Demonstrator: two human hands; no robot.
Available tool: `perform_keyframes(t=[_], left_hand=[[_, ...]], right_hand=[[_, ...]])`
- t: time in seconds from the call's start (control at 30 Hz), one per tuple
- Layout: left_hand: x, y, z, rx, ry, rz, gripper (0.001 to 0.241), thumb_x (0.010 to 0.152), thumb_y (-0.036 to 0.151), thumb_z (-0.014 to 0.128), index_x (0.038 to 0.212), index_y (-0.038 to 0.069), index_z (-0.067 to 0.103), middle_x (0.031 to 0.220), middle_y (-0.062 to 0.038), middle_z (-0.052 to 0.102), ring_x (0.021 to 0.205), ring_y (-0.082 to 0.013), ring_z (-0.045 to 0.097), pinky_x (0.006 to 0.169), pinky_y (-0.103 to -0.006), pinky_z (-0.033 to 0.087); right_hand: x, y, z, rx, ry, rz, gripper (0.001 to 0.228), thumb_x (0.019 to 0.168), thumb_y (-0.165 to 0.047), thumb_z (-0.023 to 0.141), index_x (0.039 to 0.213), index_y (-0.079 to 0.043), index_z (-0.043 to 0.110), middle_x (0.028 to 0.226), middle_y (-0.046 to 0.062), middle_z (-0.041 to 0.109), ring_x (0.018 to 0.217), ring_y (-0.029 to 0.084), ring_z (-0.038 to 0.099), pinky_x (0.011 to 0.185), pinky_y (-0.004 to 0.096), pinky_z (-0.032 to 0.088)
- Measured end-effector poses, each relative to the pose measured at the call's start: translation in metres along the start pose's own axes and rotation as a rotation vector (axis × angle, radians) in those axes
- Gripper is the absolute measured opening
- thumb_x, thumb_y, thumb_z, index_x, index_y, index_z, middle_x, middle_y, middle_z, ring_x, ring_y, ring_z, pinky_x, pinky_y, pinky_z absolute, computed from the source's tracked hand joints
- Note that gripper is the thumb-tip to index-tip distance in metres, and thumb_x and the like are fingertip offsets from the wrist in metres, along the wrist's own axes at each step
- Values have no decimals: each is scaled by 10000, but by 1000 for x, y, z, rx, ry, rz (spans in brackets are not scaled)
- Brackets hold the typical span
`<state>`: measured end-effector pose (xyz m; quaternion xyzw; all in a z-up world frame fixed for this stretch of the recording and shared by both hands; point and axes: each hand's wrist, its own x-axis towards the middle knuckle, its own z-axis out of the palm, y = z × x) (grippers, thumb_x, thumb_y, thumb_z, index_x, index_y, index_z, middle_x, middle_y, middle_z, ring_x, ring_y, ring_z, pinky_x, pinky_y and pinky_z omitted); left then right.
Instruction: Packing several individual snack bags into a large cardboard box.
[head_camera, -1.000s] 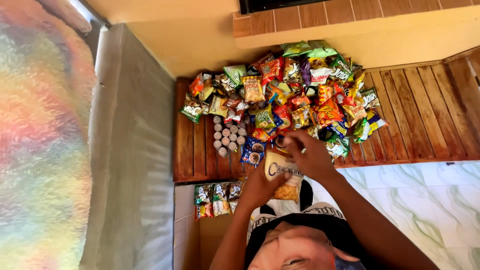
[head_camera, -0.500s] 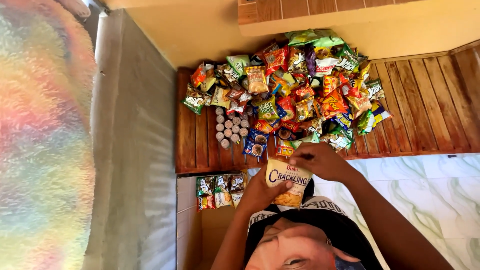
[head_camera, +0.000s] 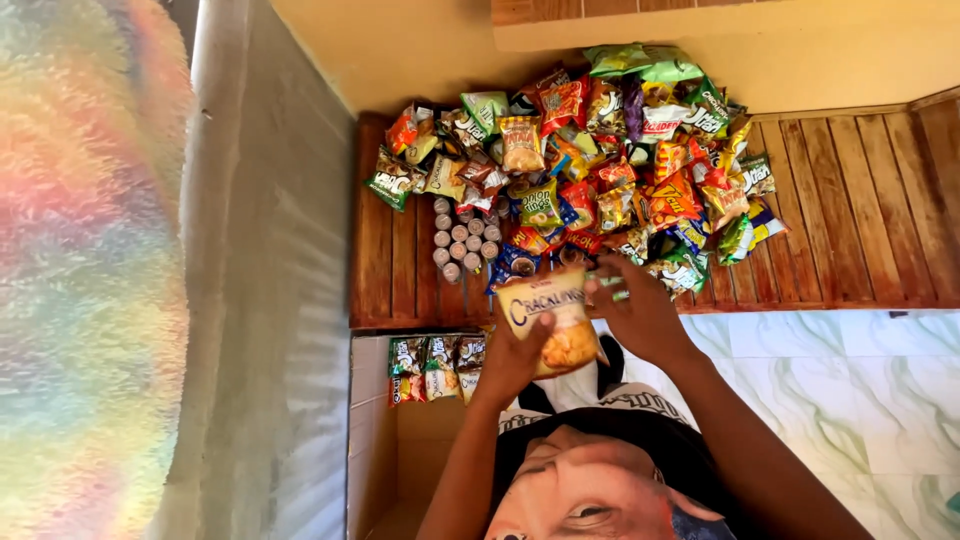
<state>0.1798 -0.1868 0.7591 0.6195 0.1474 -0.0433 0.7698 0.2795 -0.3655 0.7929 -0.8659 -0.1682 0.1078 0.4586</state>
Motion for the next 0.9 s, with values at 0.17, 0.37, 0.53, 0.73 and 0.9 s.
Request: perform_keyframes(t=[0.17,0.37,0.53,0.73,0.9], left_hand=[[-5,4,2,-179,91,63,460,1031,330,616,1294,-47,589,1126,-109,731,985,-171,682,845,-333,569],[-9,-3,7,-59,197,99,465,1010,340,625,1297,-20,562,1128,-109,725,992,-149,683,857,-318,570],[-14,-7,5,-36,177,71,447,1040,341,604,1235,-60,634,1090,-135,755,953,-164,711,830,-329,590],[-18,-36,4,-264,205,19,507,1039,391,530,1368,5,524,1201,-109,685,1052,-155,658,892,-328,565],[-33,-40,1,-162,218,-13,549,1068,428,420,1462,47,455,1279,-91,656,1133,-157,632,957,-319,530]], right_hand=[[-31,17,6,132,-452,273,521,947,-489,580,1301,-111,639,935,113,774,773,162,706,734,303,558],[-50,28,11,262,-401,397,484,925,-480,622,1049,-20,705,786,32,771,679,121,700,657,278,569],[-62,27,20,220,-333,449,439,953,-448,632,1026,-23,712,596,30,583,523,114,530,500,290,426],[-65,29,14,452,-460,497,466,924,-460,595,1192,-88,676,590,7,621,527,93,573,523,259,474],[-74,44,10,448,-562,431,514,976,-449,614,1222,0,660,846,74,707,740,130,667,677,277,559]])
